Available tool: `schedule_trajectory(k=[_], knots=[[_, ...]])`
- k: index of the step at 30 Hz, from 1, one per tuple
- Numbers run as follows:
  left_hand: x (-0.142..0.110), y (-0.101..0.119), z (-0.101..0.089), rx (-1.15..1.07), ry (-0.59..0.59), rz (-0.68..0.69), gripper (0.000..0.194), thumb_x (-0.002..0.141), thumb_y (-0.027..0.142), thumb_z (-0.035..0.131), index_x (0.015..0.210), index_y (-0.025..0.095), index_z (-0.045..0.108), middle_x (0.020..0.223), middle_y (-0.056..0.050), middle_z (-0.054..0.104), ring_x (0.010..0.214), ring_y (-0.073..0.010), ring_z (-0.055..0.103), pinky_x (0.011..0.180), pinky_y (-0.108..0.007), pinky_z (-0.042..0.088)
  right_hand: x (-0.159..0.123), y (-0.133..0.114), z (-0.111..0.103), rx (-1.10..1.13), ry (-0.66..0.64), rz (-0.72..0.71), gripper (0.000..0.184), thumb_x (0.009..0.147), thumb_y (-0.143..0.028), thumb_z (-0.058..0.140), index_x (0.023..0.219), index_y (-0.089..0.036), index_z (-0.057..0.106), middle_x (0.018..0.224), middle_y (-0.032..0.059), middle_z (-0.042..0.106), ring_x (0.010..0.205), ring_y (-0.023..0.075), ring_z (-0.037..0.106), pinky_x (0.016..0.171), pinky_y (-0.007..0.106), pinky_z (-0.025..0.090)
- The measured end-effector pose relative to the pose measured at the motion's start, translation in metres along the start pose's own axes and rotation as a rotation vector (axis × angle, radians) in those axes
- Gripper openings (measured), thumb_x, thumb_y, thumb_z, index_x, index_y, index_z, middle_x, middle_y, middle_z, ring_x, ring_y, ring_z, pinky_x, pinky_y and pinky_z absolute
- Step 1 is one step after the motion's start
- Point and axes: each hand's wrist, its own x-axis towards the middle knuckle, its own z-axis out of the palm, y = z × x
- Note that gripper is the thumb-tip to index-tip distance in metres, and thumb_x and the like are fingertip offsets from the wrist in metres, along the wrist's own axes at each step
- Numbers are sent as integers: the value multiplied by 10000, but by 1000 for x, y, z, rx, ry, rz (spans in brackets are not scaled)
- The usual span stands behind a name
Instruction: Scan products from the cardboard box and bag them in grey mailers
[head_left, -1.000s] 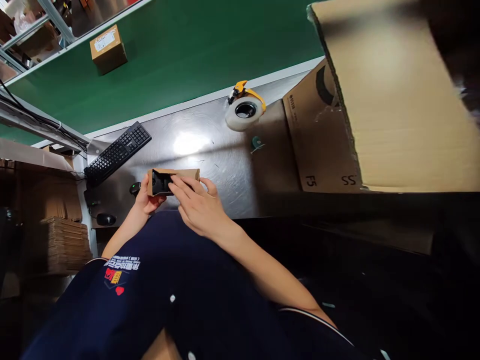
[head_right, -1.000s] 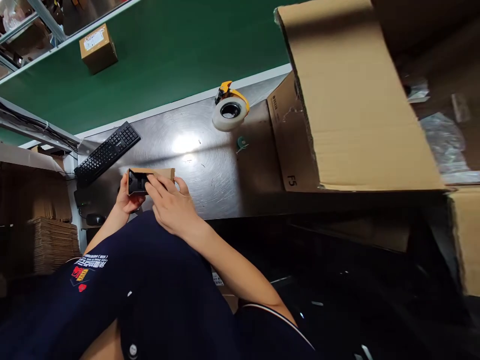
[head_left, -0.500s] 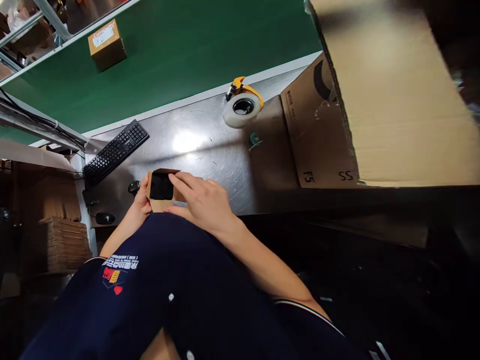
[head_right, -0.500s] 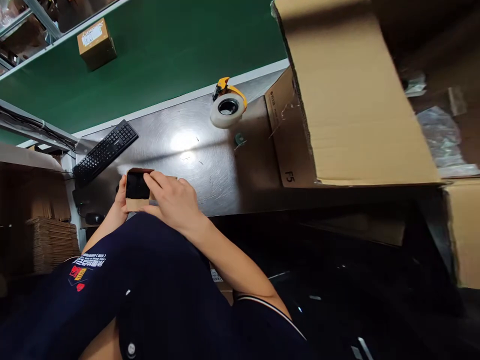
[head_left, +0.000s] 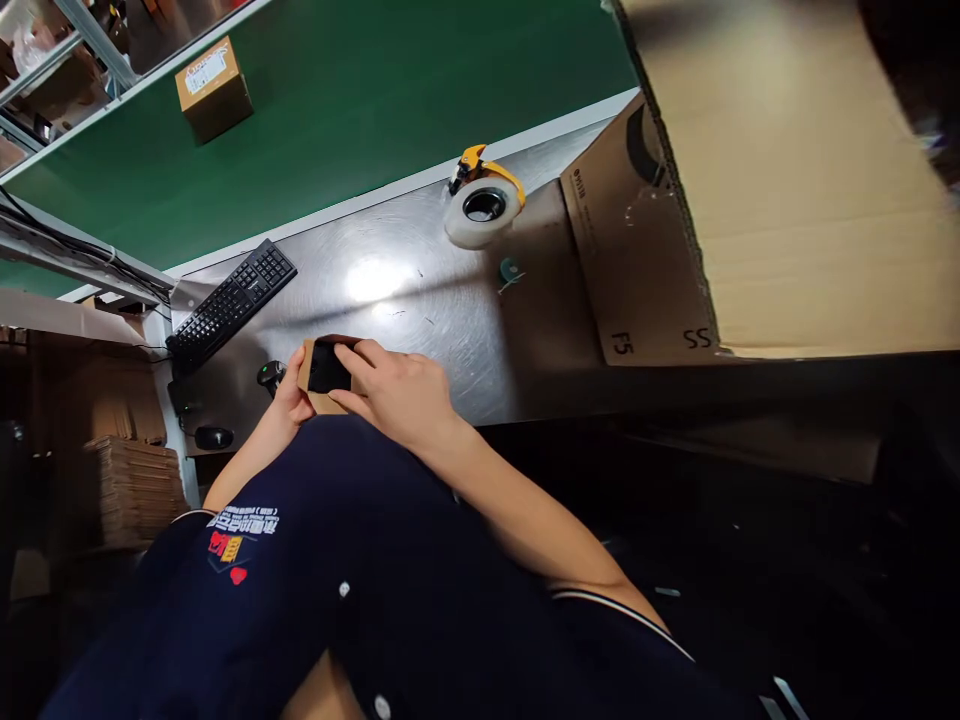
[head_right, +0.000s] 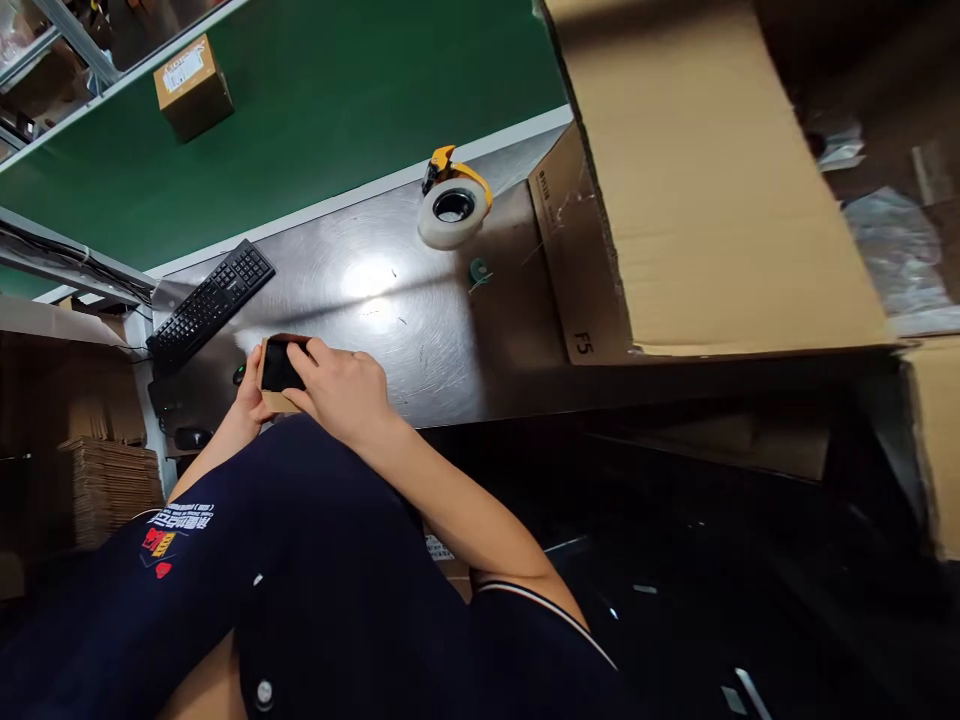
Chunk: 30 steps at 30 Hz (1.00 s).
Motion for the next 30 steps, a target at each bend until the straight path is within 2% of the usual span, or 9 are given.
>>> schedule_trajectory(k=[3,5,9,11,13,16,20,23,30], knots=[[-2,3,6,-130,42,-52,512,782,659,828,1011,214,724,926,-72,775,830,-235,730,684,-333,632,0,2,10,24,62,-30,450,1033,-487,635,1346,-171,698,1122,156,773,926,302,709,771,388,444],[-4,8,10,-204,68,-89,427,854,603,790,994,204,725,882,-69,772,767,-213,729,653,-312,632,0,8,17,42,140,-127,401,1069,-474,563,1251,-166,743,1016,139,790,890,274,707,749,380,438],[-10,17,19,-273,97,-146,422,999,568,624,974,159,725,783,-60,763,638,-179,723,628,-282,633,0,19,24,-38,462,-339,251,1077,-314,564,1098,-181,775,919,58,815,716,163,676,628,346,379],[-14,21,24,-327,115,-165,454,1058,539,529,1010,136,730,782,-70,775,636,-180,733,668,-283,639,0,21,23,-104,638,-369,181,1054,-246,605,1041,-176,771,922,37,824,700,138,674,619,332,380],[-18,23,28,-373,132,-173,503,1105,502,420,1021,118,735,794,-89,788,654,-186,746,700,-292,645,-1,19,19,-139,729,-374,152,1039,-219,627,1002,-170,765,908,28,823,694,128,671,627,321,396],[-21,24,32,-395,138,-171,582,1133,482,317,969,115,739,768,-93,785,635,-179,736,643,-262,624,-2,15,16,-135,702,-333,157,1034,-217,615,1017,-184,768,927,22,822,708,123,671,640,314,406],[-19,22,28,-395,137,-157,473,1070,536,512,970,140,751,806,-82,793,696,-196,755,699,-277,632,-4,13,17,-94,572,-224,225,1039,-199,554,1078,-219,775,987,24,829,685,131,664,636,320,393],[-16,19,24,-356,125,-150,397,1004,536,638,973,158,757,841,-78,798,734,-207,761,765,-314,641,-4,16,18,-70,631,-217,245,1038,-159,537,1093,-213,770,984,22,836,681,137,681,632,306,412],[-15,16,21,-346,131,-162,377,1006,515,644,904,162,728,796,-67,782,672,-178,744,647,-275,626,-9,22,19,29,658,-202,284,1009,-106,535,1181,-190,746,1056,61,831,777,160,744,687,270,526]])
